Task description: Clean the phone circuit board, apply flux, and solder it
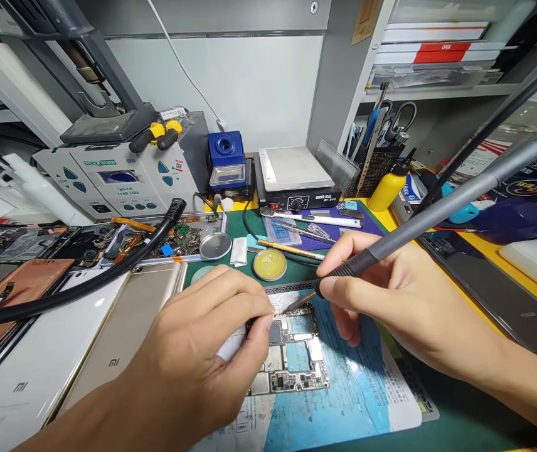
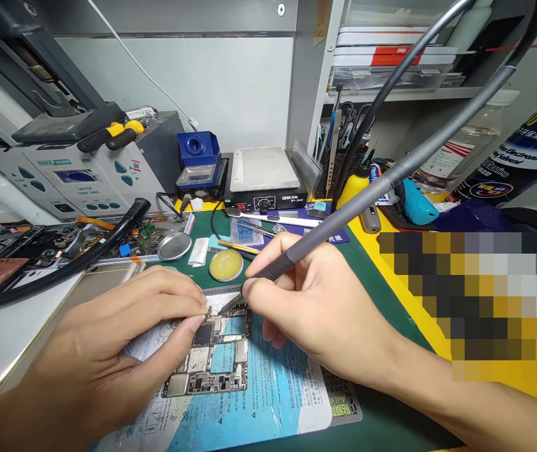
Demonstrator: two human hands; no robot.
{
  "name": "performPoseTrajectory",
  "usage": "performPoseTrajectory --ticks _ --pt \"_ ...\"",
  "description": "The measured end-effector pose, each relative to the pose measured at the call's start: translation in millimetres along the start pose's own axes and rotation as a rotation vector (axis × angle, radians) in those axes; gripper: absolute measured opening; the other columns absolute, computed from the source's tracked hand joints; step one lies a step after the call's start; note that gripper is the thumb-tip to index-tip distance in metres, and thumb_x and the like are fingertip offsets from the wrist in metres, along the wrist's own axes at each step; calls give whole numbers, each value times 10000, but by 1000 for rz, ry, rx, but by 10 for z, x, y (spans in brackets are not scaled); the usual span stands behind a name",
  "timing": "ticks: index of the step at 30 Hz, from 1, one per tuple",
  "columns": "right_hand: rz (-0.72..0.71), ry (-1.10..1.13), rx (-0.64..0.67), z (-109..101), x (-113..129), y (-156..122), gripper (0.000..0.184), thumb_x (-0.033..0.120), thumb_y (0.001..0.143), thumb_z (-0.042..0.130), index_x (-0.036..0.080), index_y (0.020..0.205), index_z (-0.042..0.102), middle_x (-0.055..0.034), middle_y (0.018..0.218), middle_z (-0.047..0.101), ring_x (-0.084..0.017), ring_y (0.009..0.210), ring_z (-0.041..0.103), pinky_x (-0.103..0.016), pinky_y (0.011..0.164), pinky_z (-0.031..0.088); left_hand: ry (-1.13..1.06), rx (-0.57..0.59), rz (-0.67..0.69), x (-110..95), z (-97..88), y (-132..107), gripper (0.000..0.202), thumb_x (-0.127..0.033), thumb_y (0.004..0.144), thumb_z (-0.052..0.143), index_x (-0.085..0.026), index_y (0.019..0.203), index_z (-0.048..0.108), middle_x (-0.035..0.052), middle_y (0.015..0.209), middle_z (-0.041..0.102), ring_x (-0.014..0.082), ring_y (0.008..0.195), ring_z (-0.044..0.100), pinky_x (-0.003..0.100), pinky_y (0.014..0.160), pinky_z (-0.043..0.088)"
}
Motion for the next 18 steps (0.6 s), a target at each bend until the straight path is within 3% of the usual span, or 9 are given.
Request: performPoseTrajectory --ticks 18 --pt "-1 10 3 -1 -12 4 117 212 799 734 226 802 618 22 491 631 -151 418 570 -241 416 479 -3 -4 15 -9 -11 -7 171 -62 947 586 -168 880 702 8 860 694 114 842 625 252 788 510"
Point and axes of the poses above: each hand's wrist, its own y-axis towards the middle knuckle, its own z-axis out of the palm, x = y × z, the point moved 7 cm from there along y, towards the middle knuckle
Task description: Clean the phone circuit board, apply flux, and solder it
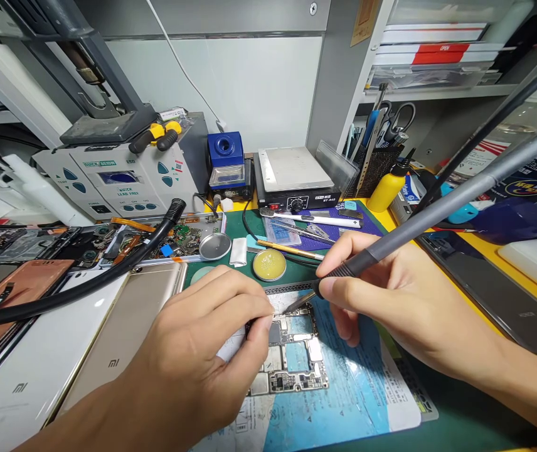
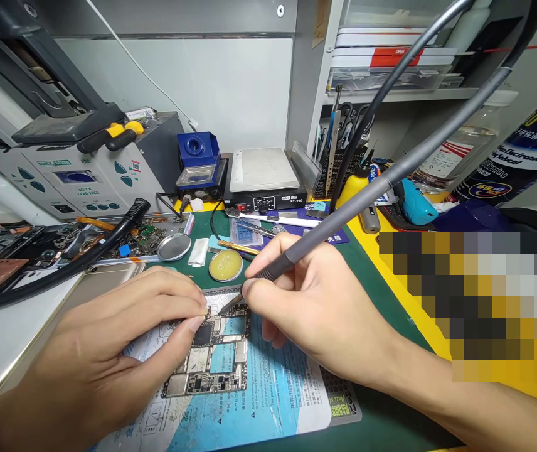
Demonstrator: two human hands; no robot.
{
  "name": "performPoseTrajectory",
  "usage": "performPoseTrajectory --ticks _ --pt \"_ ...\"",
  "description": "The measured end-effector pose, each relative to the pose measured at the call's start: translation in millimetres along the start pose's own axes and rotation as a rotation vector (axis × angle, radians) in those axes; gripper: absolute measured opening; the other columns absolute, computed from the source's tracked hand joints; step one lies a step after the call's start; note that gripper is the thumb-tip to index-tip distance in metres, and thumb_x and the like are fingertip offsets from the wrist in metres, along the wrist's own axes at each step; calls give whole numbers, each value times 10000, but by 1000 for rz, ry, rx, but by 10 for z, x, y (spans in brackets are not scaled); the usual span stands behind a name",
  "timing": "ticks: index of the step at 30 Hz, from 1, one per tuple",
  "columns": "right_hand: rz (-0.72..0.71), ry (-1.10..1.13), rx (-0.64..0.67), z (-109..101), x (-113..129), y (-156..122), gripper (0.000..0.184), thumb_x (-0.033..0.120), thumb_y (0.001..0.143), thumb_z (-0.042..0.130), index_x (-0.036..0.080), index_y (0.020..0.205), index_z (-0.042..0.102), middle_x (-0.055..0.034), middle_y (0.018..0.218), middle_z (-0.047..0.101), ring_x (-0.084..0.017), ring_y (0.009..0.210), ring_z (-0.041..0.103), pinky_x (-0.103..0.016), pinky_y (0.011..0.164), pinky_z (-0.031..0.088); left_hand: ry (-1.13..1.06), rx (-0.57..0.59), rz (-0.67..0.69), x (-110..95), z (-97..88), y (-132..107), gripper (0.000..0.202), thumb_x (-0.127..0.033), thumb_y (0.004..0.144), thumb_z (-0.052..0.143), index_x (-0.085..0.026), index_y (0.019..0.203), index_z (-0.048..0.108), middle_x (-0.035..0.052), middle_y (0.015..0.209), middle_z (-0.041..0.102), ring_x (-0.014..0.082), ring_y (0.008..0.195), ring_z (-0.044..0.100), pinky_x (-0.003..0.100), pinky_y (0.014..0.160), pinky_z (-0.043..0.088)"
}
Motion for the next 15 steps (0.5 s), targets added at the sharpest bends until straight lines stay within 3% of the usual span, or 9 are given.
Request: performPoseTrajectory --ticks 15 --pt "11 31 -2 -13 -14 -11 120 203 802 740 223 810 622 20 489 626 -154 417 563 -243 408 476 4 10 -3 4 6 6 162 -73 948 593 -173 880 701 6 866 697 118 853 627 256 802 506"
Point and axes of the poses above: each hand's wrist, its own y-axis towards the middle knuckle, its own z-axis out of the palm, x = y × z, the point moved 7 cm from there along y, towards the middle knuckle
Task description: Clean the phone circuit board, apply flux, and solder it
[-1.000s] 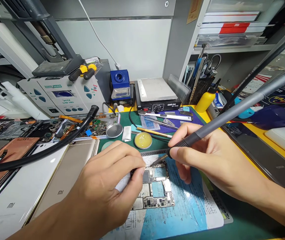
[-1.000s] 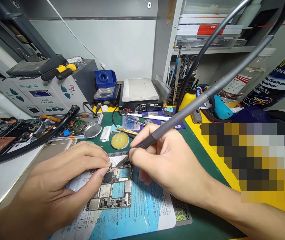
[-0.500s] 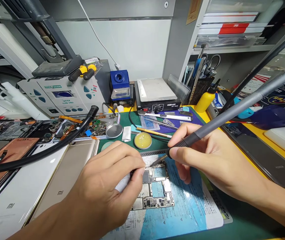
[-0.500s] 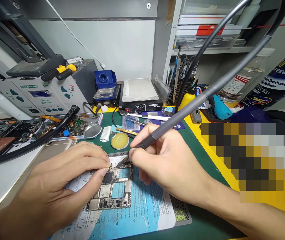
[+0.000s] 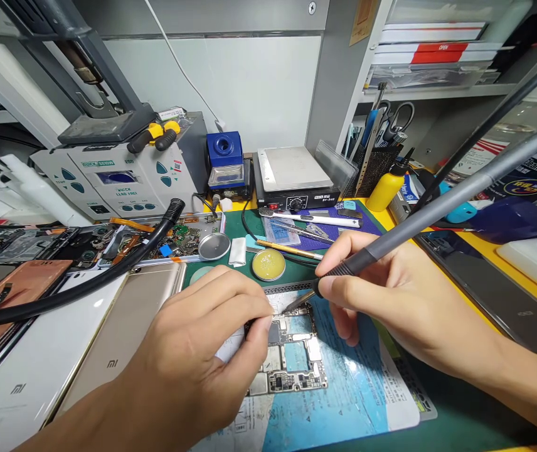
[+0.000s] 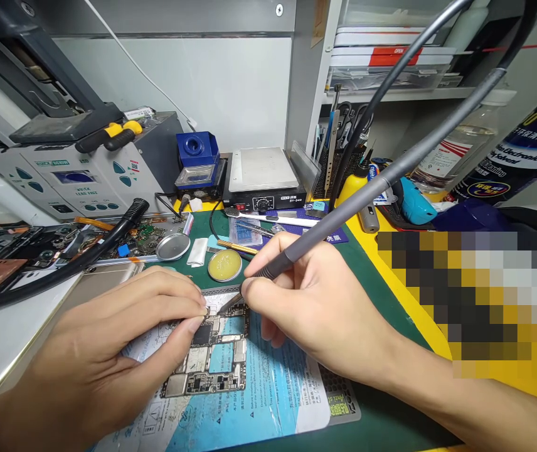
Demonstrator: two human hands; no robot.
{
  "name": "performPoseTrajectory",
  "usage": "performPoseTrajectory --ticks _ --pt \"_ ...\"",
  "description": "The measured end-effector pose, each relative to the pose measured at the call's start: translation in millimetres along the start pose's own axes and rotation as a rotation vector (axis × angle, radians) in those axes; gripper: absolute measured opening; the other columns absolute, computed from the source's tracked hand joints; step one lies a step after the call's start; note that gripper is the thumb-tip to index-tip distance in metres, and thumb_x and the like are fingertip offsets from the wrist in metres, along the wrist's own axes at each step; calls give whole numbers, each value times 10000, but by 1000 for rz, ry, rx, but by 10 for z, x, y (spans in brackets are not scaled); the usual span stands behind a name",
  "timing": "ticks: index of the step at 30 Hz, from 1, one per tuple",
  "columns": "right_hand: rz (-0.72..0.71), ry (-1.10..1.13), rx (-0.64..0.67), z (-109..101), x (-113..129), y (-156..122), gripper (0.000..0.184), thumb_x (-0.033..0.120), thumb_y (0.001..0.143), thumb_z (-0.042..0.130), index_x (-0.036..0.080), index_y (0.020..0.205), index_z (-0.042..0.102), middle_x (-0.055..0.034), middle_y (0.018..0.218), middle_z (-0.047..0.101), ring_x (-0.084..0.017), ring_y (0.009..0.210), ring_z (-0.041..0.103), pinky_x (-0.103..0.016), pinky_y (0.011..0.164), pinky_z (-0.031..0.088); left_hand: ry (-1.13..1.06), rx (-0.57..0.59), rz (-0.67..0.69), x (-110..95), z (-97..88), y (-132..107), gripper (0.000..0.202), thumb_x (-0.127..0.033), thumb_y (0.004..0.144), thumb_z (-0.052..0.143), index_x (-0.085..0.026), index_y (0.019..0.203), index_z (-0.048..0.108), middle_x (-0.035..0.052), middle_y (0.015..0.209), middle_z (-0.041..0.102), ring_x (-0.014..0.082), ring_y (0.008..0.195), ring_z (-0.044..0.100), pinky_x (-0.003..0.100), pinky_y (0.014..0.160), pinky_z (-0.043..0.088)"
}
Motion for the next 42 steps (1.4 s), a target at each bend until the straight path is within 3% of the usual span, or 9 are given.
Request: performPoseTrajectory --ticks 42 --pt "16 1 3 7 10 -6 154 182 767 749 230 796 605 32 492 622 -150 424 560 -240 422 461 5 -2 -1 -21 -7 13 192 -60 950 577 -179 886 713 15 875 713 130 849 642 277 787 529"
Point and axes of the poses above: each hand's wrist, its own y-axis towards the middle knuckle, its own z-axis out of the palm, x = y × z, the point moved 7 cm from there along y, towards the middle knuckle
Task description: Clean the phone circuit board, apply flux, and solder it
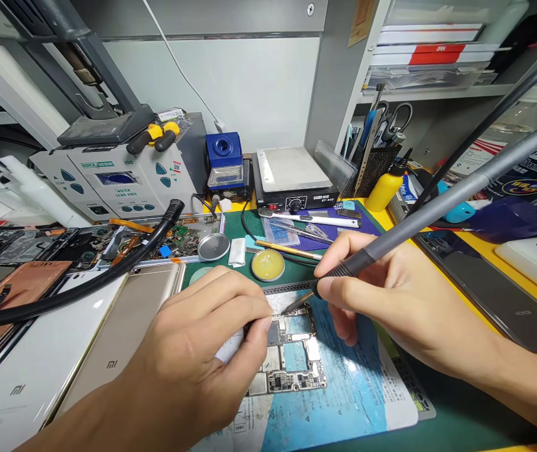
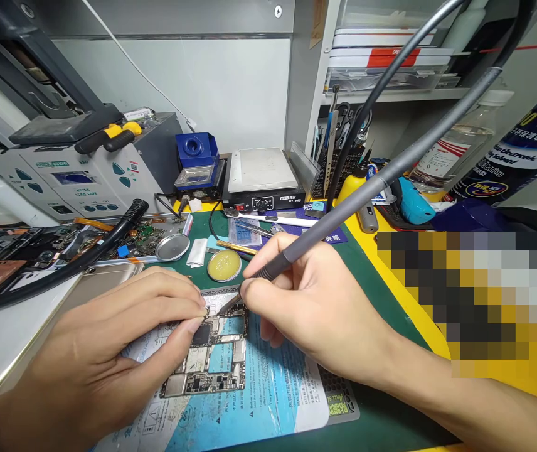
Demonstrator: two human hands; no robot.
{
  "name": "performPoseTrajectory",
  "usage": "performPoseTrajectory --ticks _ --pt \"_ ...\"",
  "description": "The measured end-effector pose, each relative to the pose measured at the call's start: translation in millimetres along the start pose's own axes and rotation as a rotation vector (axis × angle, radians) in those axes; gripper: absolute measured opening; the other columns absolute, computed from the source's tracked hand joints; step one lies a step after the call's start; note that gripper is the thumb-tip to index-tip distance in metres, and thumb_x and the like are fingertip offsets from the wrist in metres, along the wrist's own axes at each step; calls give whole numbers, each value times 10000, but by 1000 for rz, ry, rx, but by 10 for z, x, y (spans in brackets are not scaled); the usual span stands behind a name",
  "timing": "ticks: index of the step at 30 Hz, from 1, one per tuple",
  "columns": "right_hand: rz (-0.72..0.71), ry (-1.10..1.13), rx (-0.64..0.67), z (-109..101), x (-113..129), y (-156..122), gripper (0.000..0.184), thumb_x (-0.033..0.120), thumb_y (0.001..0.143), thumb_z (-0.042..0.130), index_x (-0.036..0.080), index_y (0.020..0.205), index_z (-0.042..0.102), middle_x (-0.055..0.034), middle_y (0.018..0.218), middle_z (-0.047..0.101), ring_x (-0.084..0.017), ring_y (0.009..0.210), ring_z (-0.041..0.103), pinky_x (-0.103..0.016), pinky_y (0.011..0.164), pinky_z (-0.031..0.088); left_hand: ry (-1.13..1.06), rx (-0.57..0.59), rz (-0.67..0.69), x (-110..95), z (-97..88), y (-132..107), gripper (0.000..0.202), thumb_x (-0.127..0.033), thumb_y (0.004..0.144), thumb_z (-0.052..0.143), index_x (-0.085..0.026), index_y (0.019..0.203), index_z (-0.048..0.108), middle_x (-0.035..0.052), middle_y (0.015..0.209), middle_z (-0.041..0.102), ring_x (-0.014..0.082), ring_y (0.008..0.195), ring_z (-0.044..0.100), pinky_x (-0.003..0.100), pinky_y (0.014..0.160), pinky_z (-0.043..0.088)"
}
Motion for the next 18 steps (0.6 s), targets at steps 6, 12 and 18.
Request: performPoseTrajectory --ticks 6,12,18 --pt "7 -12 4 1 -14 0 127 191 794 737 228 811 617 28 507 631 -153 438 556 -249 438 461 -1 -4 7 -8 -4 -1 182 -65 948 584 -179 893 715 12 870 715 130 849 642 278 790 529" --pt "11 -20 2 9 -12 -2 123 181 801 724 228 817 612 37 505 624 -148 445 558 -244 451 457 10 -6 6 6 -2 -5 183 -55 942 588 -179 886 711 14 880 722 132 853 644 277 783 530" --pt "11 -13 -5 12 -1 -1 146 175 763 742 227 798 611 34 500 622 -149 435 555 -239 432 449 7 -2 8 -1 -9 -6 184 -61 947 587 -179 890 717 14 877 716 132 851 644 278 787 529"
Point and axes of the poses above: each hand's wrist, its own y-axis towards the middle knuckle, its own z-axis out of the palm, x = y × z, the point moved 7 cm from there along y, towards the middle knuckle
